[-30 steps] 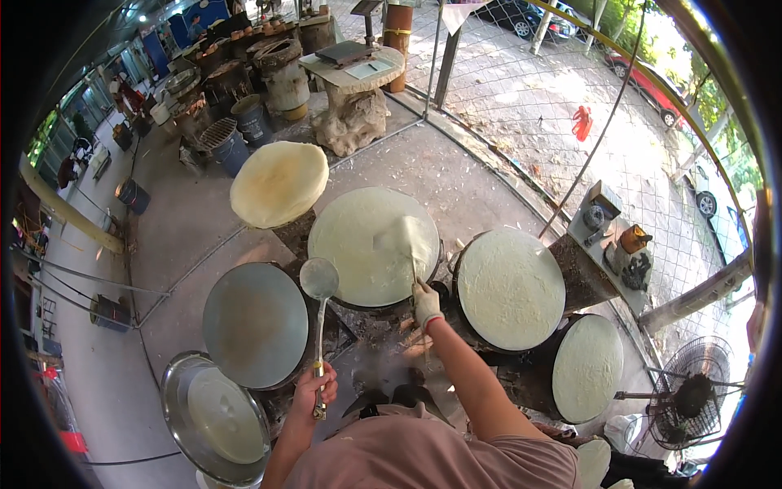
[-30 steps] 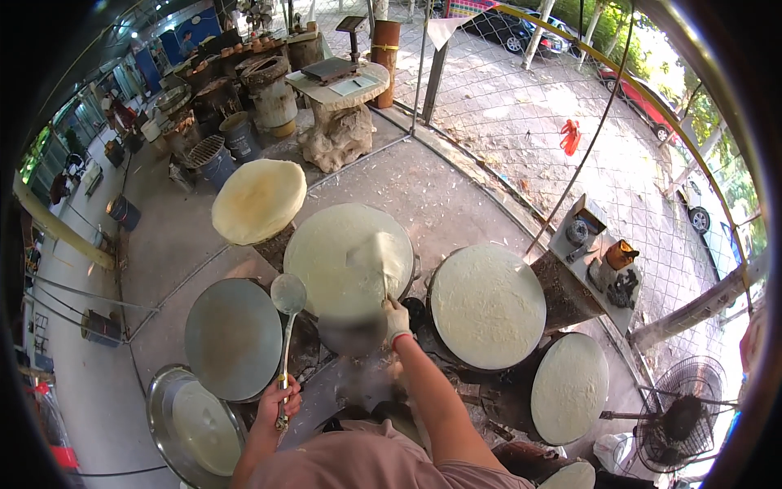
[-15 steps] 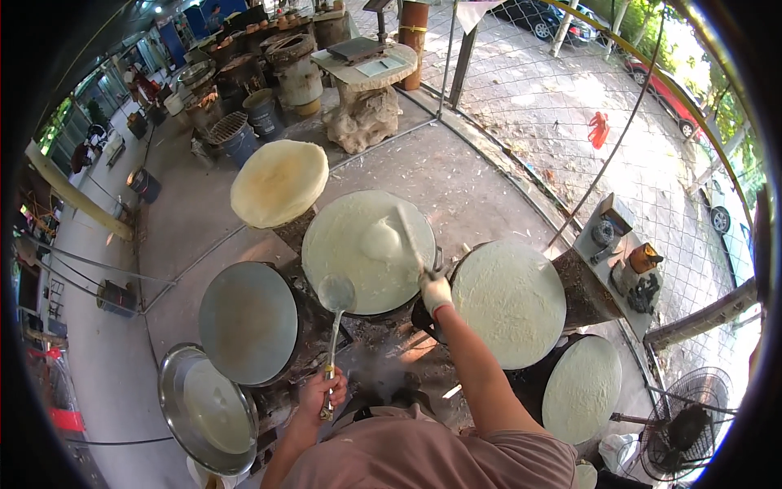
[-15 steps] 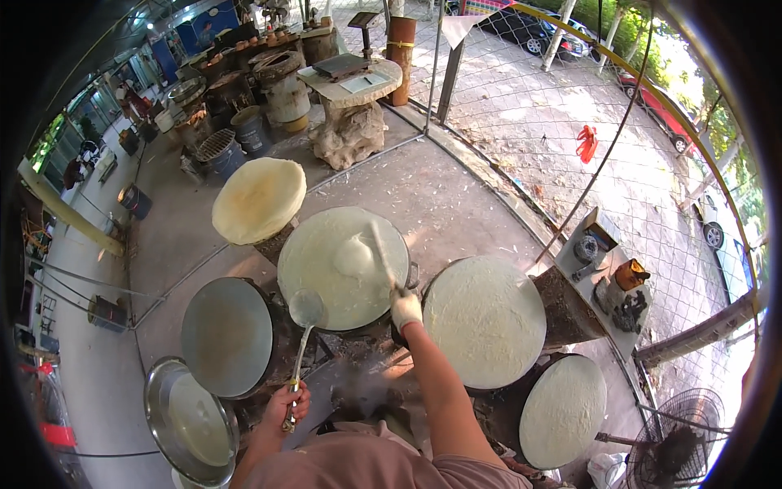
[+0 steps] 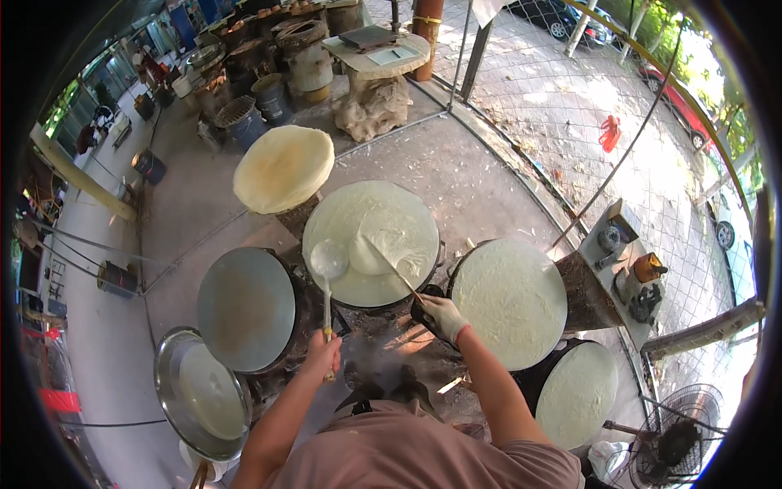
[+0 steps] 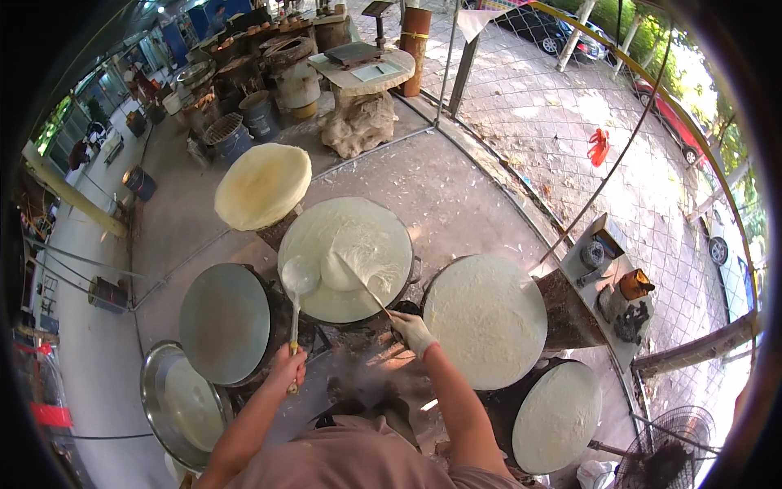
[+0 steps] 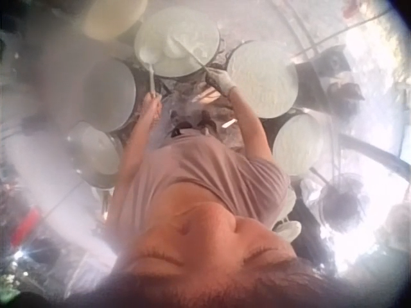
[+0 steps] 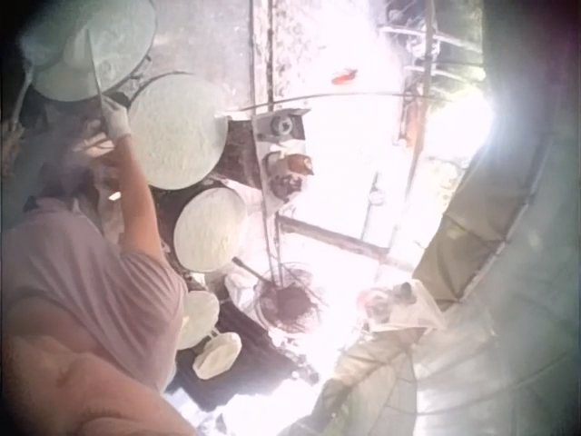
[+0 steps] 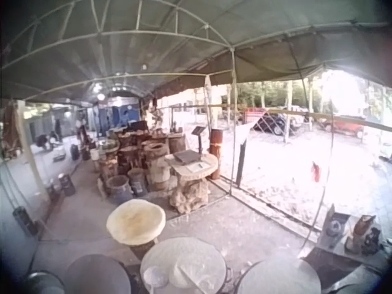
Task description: The person spreads thin layers of batter onto multiple hot plates using a ladle and a wooden stick, then peels the cooked skins off and stacks them.
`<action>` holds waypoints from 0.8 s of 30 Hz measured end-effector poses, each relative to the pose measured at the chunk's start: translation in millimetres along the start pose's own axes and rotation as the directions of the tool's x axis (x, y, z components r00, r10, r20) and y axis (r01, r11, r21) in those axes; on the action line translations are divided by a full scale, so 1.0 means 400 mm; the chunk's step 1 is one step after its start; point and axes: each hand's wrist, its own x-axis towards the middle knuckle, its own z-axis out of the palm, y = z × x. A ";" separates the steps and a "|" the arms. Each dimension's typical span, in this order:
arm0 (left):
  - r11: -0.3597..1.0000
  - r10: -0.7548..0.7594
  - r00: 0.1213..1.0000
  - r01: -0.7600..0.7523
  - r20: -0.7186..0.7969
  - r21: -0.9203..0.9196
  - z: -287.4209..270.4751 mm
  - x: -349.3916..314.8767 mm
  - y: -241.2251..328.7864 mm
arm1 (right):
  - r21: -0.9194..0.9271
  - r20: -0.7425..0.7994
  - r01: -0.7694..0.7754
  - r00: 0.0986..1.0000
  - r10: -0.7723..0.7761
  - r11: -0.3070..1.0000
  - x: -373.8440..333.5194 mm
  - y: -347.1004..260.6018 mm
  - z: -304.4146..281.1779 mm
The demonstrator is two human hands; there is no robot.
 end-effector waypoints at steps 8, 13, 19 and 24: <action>0.924 0.202 0.973 -0.153 -0.108 0.349 0.170 0.129 -0.063 | 0.291 -0.213 0.223 0.963 -0.165 0.930 0.125 0.433 0.134; 0.870 0.013 0.866 0.237 0.500 -0.433 -0.038 -0.025 0.110 | 0.194 -0.194 0.071 0.980 -0.032 0.978 -0.129 0.049 0.199; 0.921 0.128 0.909 0.039 0.396 -0.387 -0.021 -0.185 0.114 | -0.290 -0.440 0.285 0.808 -0.391 0.914 0.015 0.074 0.118; 0.829 0.055 0.930 0.161 0.364 -0.536 -0.078 -0.231 0.096 | -0.467 0.086 0.263 0.964 -0.252 0.845 -0.042 0.096 0.205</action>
